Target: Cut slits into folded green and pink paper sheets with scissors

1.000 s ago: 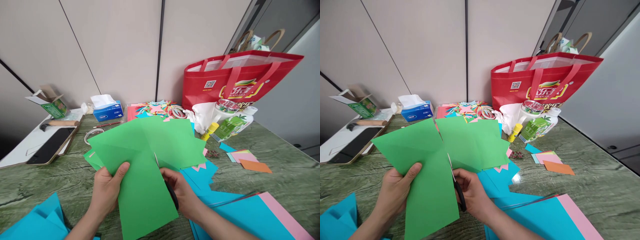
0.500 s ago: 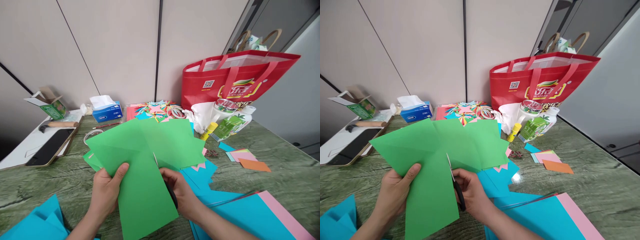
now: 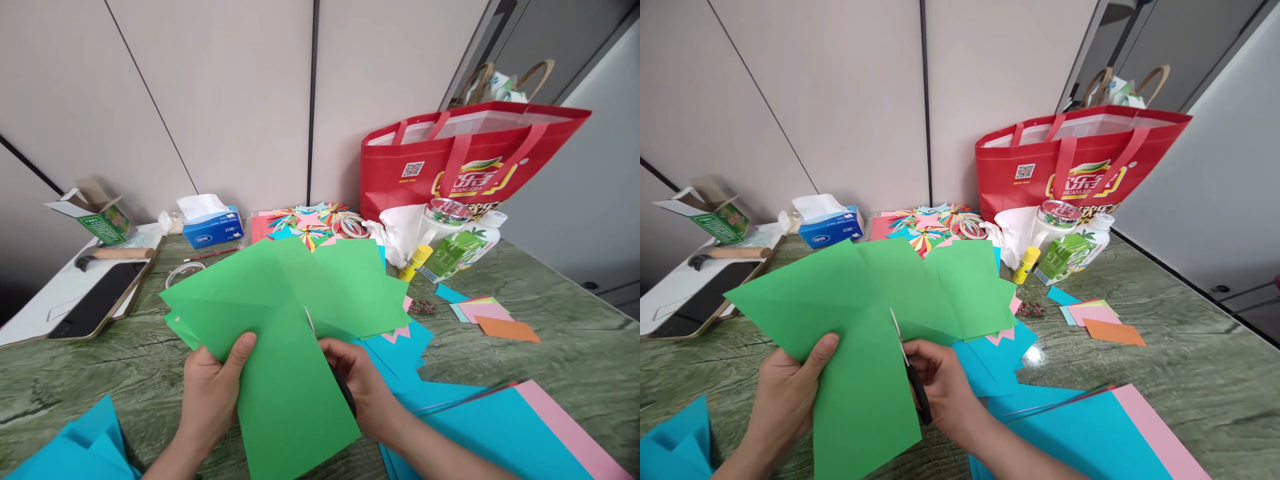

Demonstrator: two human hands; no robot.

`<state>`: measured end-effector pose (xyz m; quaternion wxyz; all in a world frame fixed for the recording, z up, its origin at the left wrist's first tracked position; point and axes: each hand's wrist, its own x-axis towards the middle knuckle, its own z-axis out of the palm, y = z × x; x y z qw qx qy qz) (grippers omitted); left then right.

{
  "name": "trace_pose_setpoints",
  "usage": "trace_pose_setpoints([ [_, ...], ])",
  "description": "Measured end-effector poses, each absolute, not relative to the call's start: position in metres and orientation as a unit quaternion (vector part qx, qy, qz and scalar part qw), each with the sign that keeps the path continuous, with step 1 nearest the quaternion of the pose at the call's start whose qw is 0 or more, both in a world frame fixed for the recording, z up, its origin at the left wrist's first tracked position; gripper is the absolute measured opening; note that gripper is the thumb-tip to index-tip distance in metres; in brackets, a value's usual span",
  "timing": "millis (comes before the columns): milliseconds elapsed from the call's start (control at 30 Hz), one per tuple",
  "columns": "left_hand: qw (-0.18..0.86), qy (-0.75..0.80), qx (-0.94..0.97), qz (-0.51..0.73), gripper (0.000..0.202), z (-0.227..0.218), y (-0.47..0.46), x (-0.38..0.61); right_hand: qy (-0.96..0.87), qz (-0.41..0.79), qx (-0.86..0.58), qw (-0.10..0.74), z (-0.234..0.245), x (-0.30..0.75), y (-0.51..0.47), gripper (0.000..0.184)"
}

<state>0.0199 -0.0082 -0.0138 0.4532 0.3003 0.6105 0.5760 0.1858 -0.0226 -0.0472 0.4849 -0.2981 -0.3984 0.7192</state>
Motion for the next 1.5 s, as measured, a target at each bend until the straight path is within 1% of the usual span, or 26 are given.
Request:
trace_pose_setpoints([
  [333, 0.466, 0.607, 0.284, 0.578, 0.025, -0.0112, -0.0088, 0.021, -0.402, 0.712, -0.297, 0.494, -0.0489, 0.1853, -0.0208, 0.039],
  [533, 0.475, 0.589, 0.261, 0.599, 0.028, -0.0117, -0.0076, 0.0217, -0.396, 0.715, -0.295, 0.494, -0.0496, 0.1843, -0.0212, 0.038],
  [700, 0.486, 0.591, 0.251, 0.593, 0.03, -0.0094, -0.007, 0.0232, -0.4, 0.709, -0.3, 0.498, -0.053, 0.184, -0.0221, 0.038],
  [1133, 0.504, 0.599, 0.249, 0.571, 0.036, -0.006, -0.0064, 0.0232, -0.411, 0.694, -0.327, 0.492, -0.0548, 0.1845, -0.0208, 0.027],
  [1233, 0.525, 0.591, 0.251, 0.558, 0.035, -0.0051, -0.0058, 0.0218, -0.424, 0.683, -0.314, 0.505, -0.0529, 0.1853, -0.0189, 0.024],
  [1400, 0.553, 0.58, 0.268, 0.535, 0.031, -0.0087, -0.0076, 0.0173, -0.443, 0.684, -0.287, 0.503, -0.0507, 0.1864, -0.0175, 0.028],
  [1500, 0.56, 0.578, 0.271, 0.528, 0.03, -0.0097, -0.0091, 0.0157, -0.448, 0.679, -0.285, 0.507, -0.0529, 0.1868, -0.0179, 0.023],
])
